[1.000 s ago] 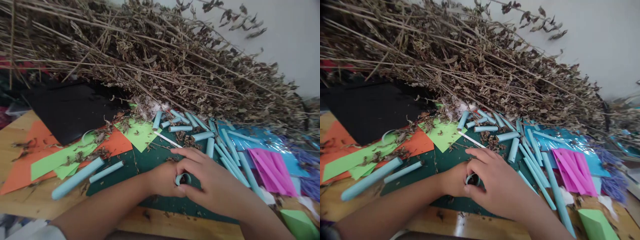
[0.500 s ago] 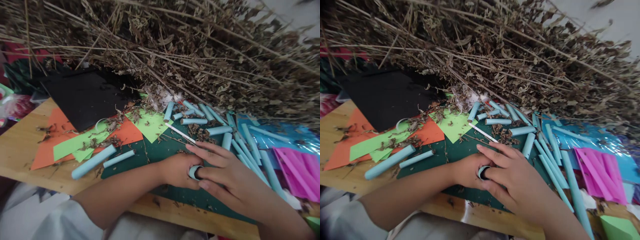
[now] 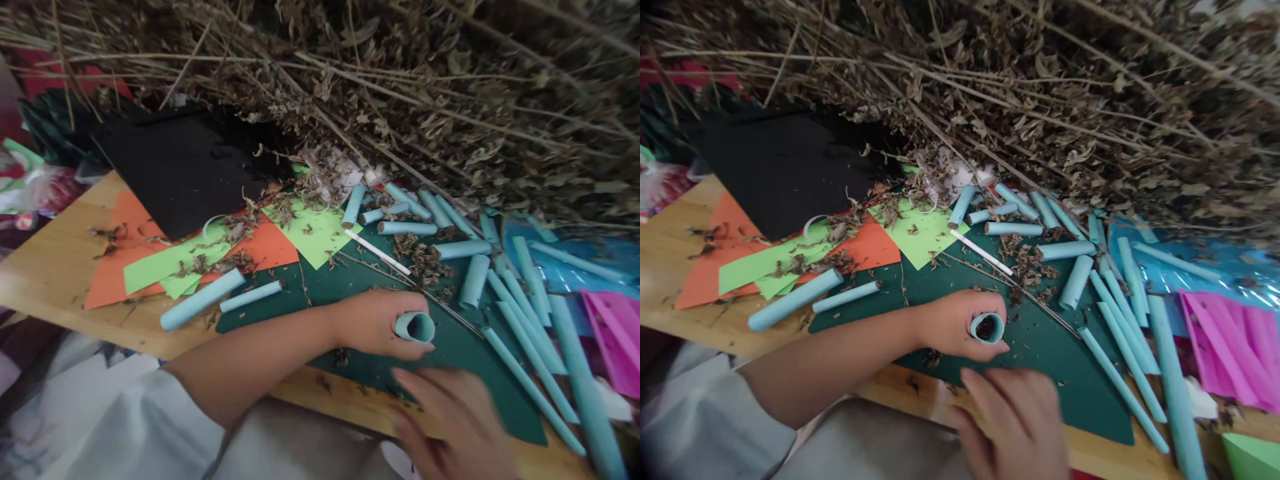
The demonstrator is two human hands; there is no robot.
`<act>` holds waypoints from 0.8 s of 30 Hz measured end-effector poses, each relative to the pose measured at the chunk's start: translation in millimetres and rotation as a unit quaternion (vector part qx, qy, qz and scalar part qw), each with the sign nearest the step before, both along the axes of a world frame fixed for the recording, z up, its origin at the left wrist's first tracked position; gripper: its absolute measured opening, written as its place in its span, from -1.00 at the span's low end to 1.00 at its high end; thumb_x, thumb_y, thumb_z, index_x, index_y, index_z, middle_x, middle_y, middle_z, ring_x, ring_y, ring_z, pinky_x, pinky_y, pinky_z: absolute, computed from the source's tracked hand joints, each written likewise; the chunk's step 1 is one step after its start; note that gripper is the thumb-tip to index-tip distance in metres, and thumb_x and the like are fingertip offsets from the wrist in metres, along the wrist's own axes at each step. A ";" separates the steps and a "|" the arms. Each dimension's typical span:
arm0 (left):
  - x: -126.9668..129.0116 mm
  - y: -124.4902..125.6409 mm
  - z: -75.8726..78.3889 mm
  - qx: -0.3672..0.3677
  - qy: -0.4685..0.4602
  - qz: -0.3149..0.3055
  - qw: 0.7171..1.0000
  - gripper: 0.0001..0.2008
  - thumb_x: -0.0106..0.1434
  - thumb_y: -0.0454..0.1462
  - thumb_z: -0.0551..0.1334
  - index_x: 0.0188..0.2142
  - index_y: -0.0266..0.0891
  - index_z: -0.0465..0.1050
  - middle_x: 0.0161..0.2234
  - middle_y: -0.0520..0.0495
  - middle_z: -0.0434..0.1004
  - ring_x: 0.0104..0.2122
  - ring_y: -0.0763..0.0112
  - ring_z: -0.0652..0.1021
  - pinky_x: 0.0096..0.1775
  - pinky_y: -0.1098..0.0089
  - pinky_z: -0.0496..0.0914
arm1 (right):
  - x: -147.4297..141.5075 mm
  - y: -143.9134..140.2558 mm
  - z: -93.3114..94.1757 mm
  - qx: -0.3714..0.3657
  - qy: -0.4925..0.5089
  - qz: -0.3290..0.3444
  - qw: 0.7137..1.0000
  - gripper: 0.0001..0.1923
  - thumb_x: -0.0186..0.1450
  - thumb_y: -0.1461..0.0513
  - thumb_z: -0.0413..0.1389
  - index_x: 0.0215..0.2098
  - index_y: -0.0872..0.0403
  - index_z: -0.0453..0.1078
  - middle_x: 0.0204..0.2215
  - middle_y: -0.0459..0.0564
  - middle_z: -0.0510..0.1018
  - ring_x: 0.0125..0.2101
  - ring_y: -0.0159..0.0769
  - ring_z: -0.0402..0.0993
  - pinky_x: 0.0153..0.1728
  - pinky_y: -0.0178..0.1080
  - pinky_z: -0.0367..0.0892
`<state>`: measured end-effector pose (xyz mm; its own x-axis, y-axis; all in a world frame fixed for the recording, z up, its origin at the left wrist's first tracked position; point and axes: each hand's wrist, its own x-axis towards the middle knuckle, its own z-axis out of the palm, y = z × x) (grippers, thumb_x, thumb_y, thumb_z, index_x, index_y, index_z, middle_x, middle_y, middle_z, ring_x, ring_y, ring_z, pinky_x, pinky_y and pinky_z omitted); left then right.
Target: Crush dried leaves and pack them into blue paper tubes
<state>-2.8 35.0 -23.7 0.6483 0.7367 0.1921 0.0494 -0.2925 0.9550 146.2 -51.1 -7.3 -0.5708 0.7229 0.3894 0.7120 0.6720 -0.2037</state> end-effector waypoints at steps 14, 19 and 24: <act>-0.9 -1.8 1.0 -0.007 -0.035 -0.005 0.999 -0.84 -0.01 -0.26 0.17 -0.54 -0.23 0.15 -0.57 0.11 0.21 -0.54 0.57 0.27 -0.48 0.54 0.21 | -60.0 -6.8 -26.5 -0.124 -0.128 -0.049 0.983 -0.70 0.07 0.11 0.06 -0.27 0.08 0.32 -0.33 0.08 0.40 -0.31 -0.06 0.29 -0.37 -0.09 0.20; -1.6 -0.8 3.2 -0.042 -0.028 0.008 0.999 -0.83 -0.03 -0.29 0.19 -0.55 -0.24 0.15 -0.57 0.11 0.21 -0.54 0.58 0.27 -0.49 0.55 0.21 | -61.0 -5.3 -29.2 -0.129 -0.100 0.010 0.987 -0.85 0.16 0.33 -0.08 -0.39 0.06 0.31 -0.43 0.00 0.40 -0.39 -0.17 0.29 -0.38 -0.14 0.16; -2.3 -0.7 5.2 -0.041 -0.016 0.015 0.999 -0.82 -0.04 -0.28 0.21 -0.55 -0.26 0.17 -0.58 0.11 0.21 -0.56 0.60 0.26 -0.51 0.57 0.19 | -57.5 -8.0 -32.4 -0.080 -0.114 0.114 0.984 -0.82 0.09 0.43 -0.09 -0.49 0.06 0.24 -0.57 -0.10 0.36 -0.53 -0.28 0.27 -0.50 -0.24 0.11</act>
